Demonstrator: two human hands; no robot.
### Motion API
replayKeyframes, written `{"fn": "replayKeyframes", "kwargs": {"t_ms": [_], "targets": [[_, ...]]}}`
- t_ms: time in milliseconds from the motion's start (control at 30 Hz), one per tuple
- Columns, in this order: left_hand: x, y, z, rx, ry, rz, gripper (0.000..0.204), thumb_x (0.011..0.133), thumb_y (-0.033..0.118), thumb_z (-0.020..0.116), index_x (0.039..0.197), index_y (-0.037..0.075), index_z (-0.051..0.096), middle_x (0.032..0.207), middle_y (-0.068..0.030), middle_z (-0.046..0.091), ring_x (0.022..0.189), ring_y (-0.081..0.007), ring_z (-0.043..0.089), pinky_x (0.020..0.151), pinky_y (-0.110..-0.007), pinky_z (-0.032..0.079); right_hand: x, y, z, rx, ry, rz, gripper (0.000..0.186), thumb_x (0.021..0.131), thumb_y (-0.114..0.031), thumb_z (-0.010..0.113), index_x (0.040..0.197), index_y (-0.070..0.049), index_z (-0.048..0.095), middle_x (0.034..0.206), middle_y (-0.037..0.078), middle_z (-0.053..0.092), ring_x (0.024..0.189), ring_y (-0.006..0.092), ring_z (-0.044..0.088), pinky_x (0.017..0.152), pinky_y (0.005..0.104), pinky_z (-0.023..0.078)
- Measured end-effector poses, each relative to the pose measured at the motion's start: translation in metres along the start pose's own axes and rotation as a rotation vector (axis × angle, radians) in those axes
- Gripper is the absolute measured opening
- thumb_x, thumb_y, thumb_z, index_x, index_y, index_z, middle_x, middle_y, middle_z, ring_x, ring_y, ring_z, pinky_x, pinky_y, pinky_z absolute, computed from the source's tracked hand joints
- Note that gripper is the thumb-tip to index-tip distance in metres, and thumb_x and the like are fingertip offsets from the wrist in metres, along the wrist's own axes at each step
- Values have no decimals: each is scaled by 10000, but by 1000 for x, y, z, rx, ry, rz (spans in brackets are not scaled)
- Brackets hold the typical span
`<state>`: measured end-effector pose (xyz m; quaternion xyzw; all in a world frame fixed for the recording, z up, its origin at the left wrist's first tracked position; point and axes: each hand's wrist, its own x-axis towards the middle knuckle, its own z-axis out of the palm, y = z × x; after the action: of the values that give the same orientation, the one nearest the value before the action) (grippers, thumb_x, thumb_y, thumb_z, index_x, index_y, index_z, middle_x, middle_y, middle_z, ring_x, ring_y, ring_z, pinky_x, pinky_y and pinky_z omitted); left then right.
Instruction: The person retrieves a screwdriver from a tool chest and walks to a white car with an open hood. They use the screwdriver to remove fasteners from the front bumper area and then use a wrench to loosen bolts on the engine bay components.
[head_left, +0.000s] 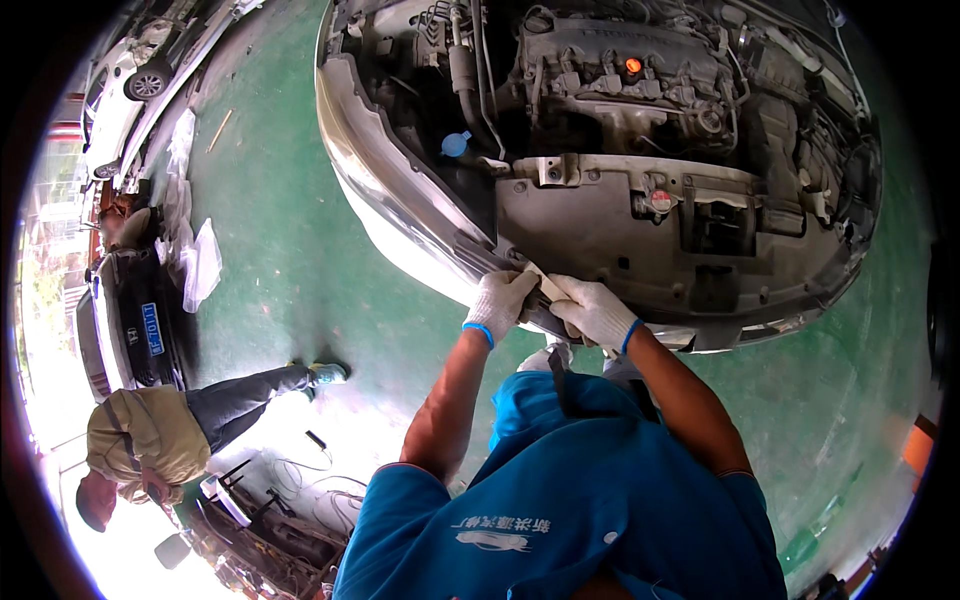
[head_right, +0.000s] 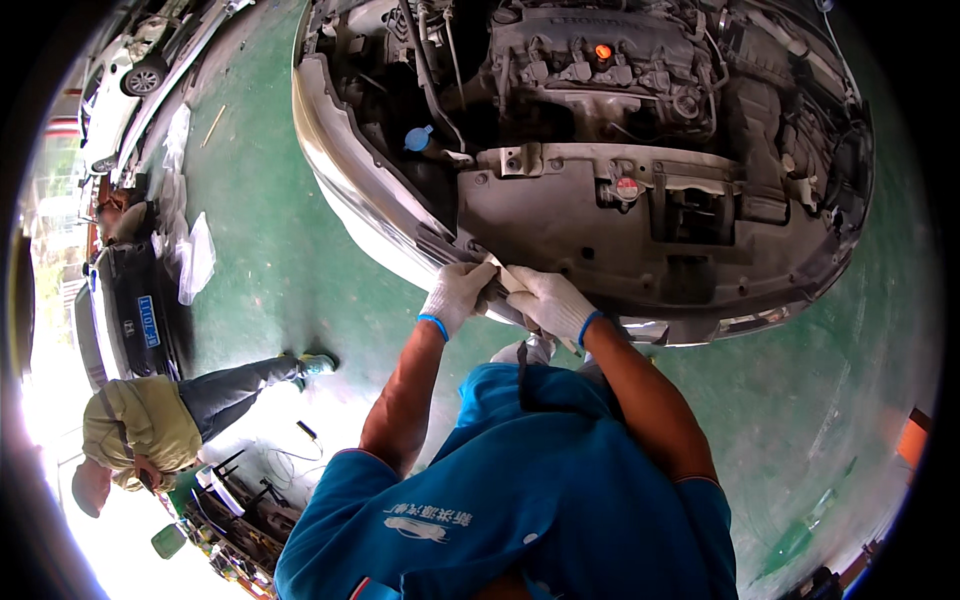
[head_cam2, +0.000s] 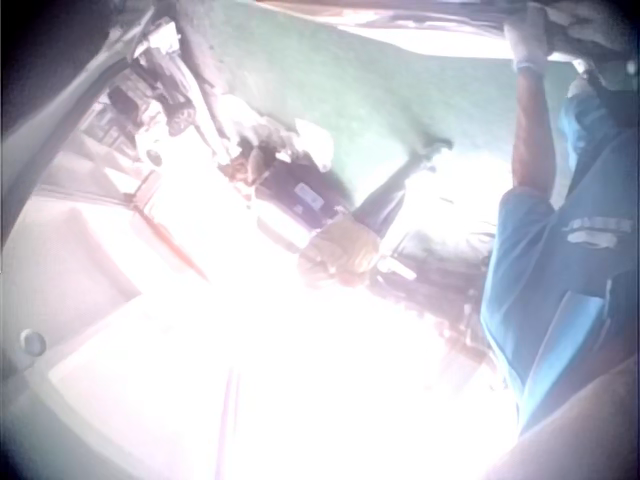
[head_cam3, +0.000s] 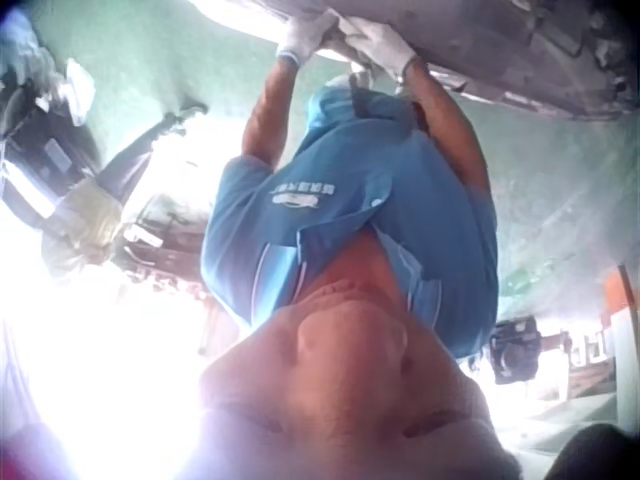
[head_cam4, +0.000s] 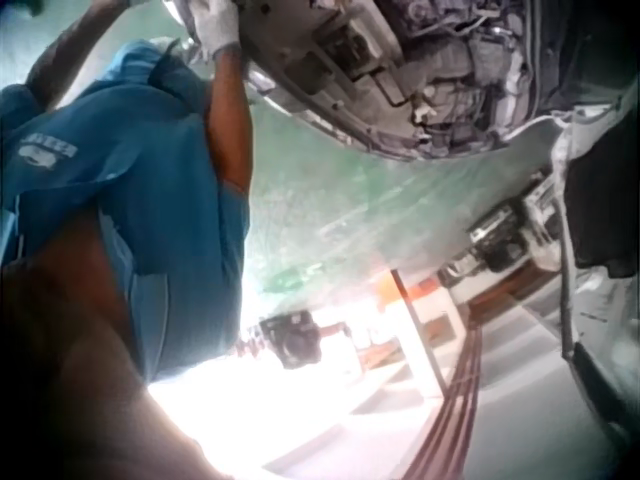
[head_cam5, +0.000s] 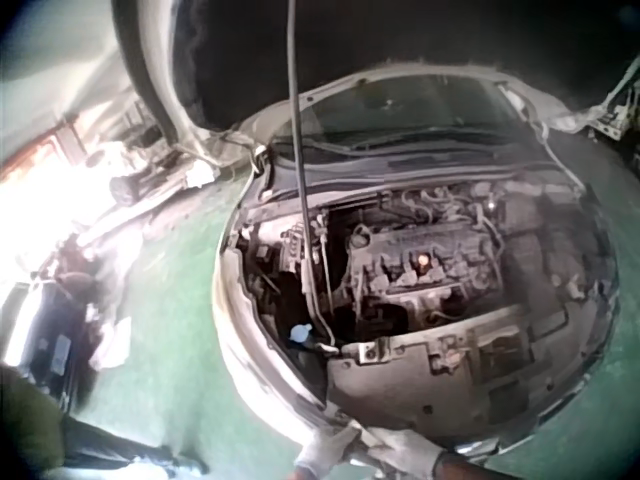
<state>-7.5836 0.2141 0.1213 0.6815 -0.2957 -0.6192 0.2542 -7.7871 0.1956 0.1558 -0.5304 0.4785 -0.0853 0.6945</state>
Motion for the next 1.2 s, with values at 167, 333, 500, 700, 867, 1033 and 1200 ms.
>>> {"fn": "replayKeyframes", "kwargs": {"t_ms": [167,333,500,700,867,1033,1200], "targets": [[11,-16,-9,547,490,647,248,934,244,651,1028,29,732,837,-193,724,741,-359,710,676,-443,553,5,-3,-2,-58,-51,4,492,987,-161,561,1476,-108,541,666,30,590,484,98,492,431,283,413],[22,3,-19,823,360,723,238,902,180,665,1109,79,721,935,-188,725,849,-386,710,763,-462,569,5,-27,-5,-242,-13,43,371,973,-181,596,1319,-49,618,691,106,641,594,177,610,547,354,490],[28,0,-25,848,320,833,213,885,151,676,1080,75,711,936,-176,720,852,-373,709,762,-455,573,21,14,-20,-136,-53,68,410,984,-224,625,1384,-139,612,729,78,636,575,133,590,455,304,451],[31,4,-30,873,238,861,182,884,148,668,1049,72,689,947,-167,714,871,-378,702,760,-469,570,39,52,-23,-331,10,-218,415,983,-246,616,1392,-176,611,762,75,686,588,166,628,541,353,514],[34,7,-42,933,150,867,218,887,173,669,1089,93,664,949,-164,709,869,-389,694,759,-492,562,16,7,-27,-316,-42,88,389,964,-288,615,1338,-184,643,830,88,747,635,210,688,676,381,568],[33,9,-36,1008,186,829,219,885,186,671,1085,98,660,955,-168,708,877,-386,695,762,-496,560,-4,-29,-37,-546,35,120,385,944,-294,607,1294,-143,658,835,129,722,686,246,698,651,404,561],[32,12,-35,1013,188,830,196,880,193,673,1050,96,683,949,-155,713,872,-371,702,758,-476,566,9,-29,-23,-704,8,41,320,932,-325,560,1128,-104,682,1096,220,716,1034,424,674,893,532,530]]}}
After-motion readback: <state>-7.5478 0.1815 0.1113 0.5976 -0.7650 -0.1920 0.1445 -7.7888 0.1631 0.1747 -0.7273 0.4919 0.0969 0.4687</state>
